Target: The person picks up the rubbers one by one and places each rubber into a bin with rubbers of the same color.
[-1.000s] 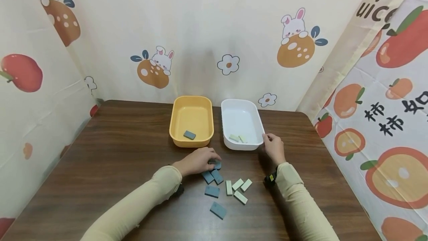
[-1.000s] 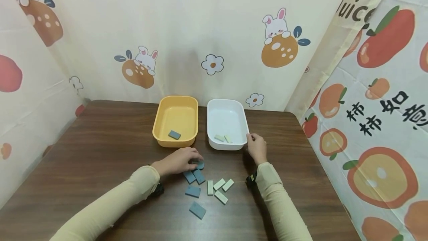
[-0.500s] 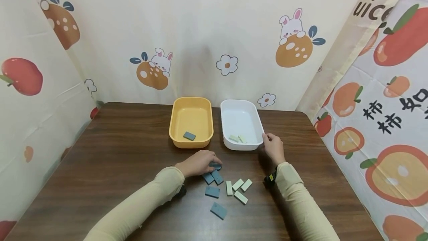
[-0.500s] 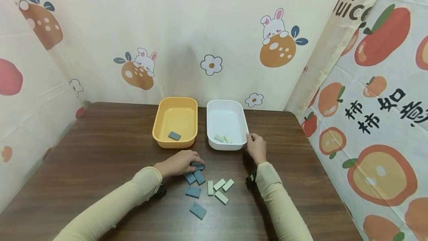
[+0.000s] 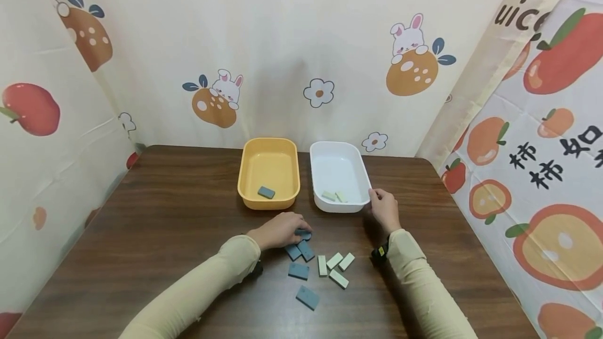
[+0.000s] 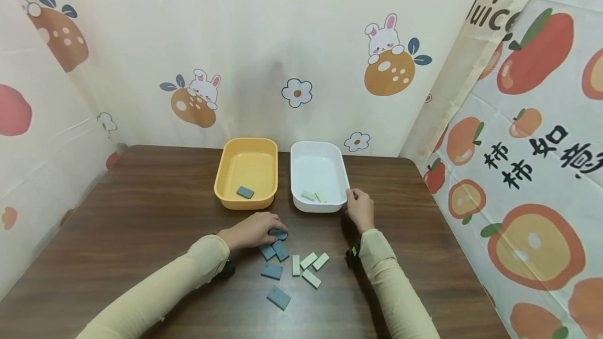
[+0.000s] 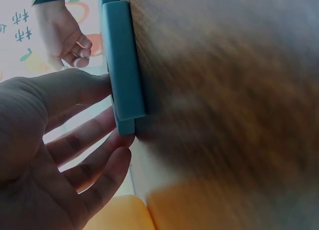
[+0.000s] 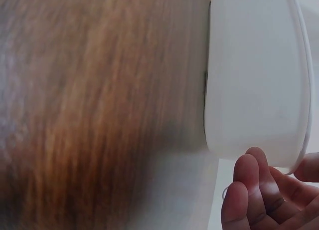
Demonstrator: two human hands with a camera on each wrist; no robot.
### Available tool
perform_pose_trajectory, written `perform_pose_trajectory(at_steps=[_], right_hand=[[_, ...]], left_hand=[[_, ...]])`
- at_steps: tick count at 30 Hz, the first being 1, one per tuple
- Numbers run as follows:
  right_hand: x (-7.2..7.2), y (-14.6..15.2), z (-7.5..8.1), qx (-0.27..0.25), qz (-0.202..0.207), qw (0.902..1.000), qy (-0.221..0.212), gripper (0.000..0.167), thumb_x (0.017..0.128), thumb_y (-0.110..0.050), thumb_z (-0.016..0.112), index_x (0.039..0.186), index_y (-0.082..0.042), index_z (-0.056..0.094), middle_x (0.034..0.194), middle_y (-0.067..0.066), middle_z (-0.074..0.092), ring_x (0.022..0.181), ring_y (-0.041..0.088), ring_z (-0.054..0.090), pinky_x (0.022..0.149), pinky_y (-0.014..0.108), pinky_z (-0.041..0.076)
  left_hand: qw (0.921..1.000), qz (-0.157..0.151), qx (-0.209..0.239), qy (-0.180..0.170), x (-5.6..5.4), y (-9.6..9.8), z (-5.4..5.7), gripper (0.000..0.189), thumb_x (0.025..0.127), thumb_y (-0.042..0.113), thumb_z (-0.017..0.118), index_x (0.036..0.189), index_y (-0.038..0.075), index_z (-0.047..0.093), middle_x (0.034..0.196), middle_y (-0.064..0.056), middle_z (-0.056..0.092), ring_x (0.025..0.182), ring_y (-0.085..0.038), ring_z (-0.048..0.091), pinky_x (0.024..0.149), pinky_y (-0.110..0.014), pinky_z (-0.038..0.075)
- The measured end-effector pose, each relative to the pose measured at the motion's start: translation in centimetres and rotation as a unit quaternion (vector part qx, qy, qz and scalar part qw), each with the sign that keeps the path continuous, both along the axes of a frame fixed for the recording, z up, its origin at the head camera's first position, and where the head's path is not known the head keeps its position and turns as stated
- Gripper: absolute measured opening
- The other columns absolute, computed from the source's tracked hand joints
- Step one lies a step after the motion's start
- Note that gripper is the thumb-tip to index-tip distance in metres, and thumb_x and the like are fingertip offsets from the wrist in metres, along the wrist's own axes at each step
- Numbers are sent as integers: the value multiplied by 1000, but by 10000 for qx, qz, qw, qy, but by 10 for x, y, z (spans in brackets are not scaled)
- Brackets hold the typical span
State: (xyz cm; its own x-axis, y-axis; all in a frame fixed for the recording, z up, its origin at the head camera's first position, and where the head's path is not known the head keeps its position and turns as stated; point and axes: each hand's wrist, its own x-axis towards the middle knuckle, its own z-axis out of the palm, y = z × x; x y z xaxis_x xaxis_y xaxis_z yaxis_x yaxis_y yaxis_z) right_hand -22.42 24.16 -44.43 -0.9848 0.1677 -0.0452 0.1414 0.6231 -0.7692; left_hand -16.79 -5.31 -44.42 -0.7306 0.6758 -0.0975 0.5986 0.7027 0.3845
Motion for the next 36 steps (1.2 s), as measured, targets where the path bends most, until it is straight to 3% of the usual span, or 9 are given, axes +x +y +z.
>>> perform_pose_trajectory(at_steps=[7,15,20,26,32,36], right_hand=[[-1,0,0,-60,18,9999,91,40,103,-28,44,116,5,64,84,21,69,56,12,61,55,24,48],[10,12,-7,41,-133,9998,-157,41,103,-28,44,118,5,63,81,18,68,57,13,62,55,24,48],[11,14,-5,-223,-58,9995,-226,42,102,-30,46,117,5,64,78,16,69,57,11,61,56,24,49],[7,12,-2,-408,-59,9991,-105,43,101,-31,48,113,7,65,74,12,67,59,15,61,55,24,48],[-2,9,-6,-114,86,9999,-18,43,101,-33,48,114,4,67,85,18,69,68,17,61,60,24,47],[-6,8,-8,-282,6,9996,9,42,100,-33,51,115,2,67,91,21,68,70,19,61,59,23,47]], left_hand=[[9993,257,9,-275,0,0,1,31,90,15,68,120,15,70,118,-2,67,112,-19,59,98,-36,47],[9994,130,60,-329,6,5,-7,29,90,16,67,119,17,70,116,0,68,108,-16,60,95,-32,49],[9992,167,127,-328,7,1,-4,28,90,16,68,117,17,71,112,1,68,102,-13,60,91,-31,49],[9985,232,318,-375,2,-6,2,28,90,17,67,118,16,71,112,1,67,95,-10,58,88,-29,50],[9974,390,487,-372,-1,-13,7,28,90,15,68,117,14,71,111,0,67,98,-12,60,90,-31,51],[9969,367,645,-260,-1,-17,9,26,90,15,68,116,13,72,109,-1,67,98,-13,60,90,-33,51]])
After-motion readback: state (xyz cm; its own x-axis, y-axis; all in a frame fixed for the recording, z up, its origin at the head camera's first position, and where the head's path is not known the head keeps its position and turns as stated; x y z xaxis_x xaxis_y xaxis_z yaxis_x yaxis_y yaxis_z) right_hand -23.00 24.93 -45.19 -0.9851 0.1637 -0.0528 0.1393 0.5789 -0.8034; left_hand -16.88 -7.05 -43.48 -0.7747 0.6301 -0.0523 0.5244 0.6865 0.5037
